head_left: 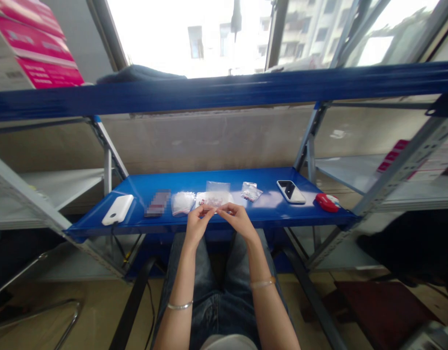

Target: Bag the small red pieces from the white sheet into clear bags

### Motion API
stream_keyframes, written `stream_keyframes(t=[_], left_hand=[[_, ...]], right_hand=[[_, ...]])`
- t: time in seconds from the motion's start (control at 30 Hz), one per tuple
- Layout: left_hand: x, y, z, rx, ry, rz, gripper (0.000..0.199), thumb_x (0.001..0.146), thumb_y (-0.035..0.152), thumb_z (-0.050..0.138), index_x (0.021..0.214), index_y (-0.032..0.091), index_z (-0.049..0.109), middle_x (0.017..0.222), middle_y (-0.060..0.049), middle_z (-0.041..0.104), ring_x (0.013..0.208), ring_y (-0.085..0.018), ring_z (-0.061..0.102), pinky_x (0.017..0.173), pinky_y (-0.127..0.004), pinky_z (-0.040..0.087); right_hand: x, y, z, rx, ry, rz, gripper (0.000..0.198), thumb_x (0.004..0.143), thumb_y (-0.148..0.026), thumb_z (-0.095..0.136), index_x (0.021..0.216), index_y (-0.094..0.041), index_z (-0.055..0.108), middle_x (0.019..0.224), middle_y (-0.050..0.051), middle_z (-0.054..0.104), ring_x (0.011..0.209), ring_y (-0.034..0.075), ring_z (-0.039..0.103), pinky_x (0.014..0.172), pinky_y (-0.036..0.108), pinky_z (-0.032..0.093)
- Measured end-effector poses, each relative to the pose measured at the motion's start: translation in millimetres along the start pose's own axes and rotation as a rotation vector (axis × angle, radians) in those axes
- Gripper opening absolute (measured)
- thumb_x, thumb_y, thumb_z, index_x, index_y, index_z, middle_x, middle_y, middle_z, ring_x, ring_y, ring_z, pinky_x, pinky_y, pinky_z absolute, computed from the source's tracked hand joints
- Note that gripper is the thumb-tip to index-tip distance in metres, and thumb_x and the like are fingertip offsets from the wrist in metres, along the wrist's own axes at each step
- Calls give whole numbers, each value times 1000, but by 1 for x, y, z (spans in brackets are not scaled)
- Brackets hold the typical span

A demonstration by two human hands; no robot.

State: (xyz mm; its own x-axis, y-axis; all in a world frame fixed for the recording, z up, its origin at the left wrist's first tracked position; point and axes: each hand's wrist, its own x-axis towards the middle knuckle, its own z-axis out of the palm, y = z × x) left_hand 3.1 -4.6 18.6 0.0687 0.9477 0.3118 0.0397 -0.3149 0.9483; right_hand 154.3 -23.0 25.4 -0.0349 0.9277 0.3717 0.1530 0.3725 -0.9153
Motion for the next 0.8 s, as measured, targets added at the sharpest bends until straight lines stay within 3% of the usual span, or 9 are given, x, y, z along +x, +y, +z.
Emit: stream_keyframes(t=[0.3,0.5,0.8], left_hand=[[-5,13,5,-55,104,-55,28,69,42,68,78,15,72,67,-3,70,74,-20,64,77,-33,47],[-5,14,1,-5,63,-54,31,75,45,62,74,16,73,72,-5,71,84,-22,64,81,-32,45],[-4,16,-1,100,58,17,31,77,45,58,74,17,71,73,-3,71,72,-19,63,69,-27,45]], right_hand=[[1,1,1,169,21,26,27,72,-40,67,82,-16,69,80,5,70,71,17,62,66,28,45],[3,0,3,217,91,35,27,68,-42,70,78,-17,69,76,5,71,71,18,63,66,28,46],[2,-2,1,174,115,50,26,68,-42,70,75,-17,72,76,5,71,74,20,63,70,30,47]])
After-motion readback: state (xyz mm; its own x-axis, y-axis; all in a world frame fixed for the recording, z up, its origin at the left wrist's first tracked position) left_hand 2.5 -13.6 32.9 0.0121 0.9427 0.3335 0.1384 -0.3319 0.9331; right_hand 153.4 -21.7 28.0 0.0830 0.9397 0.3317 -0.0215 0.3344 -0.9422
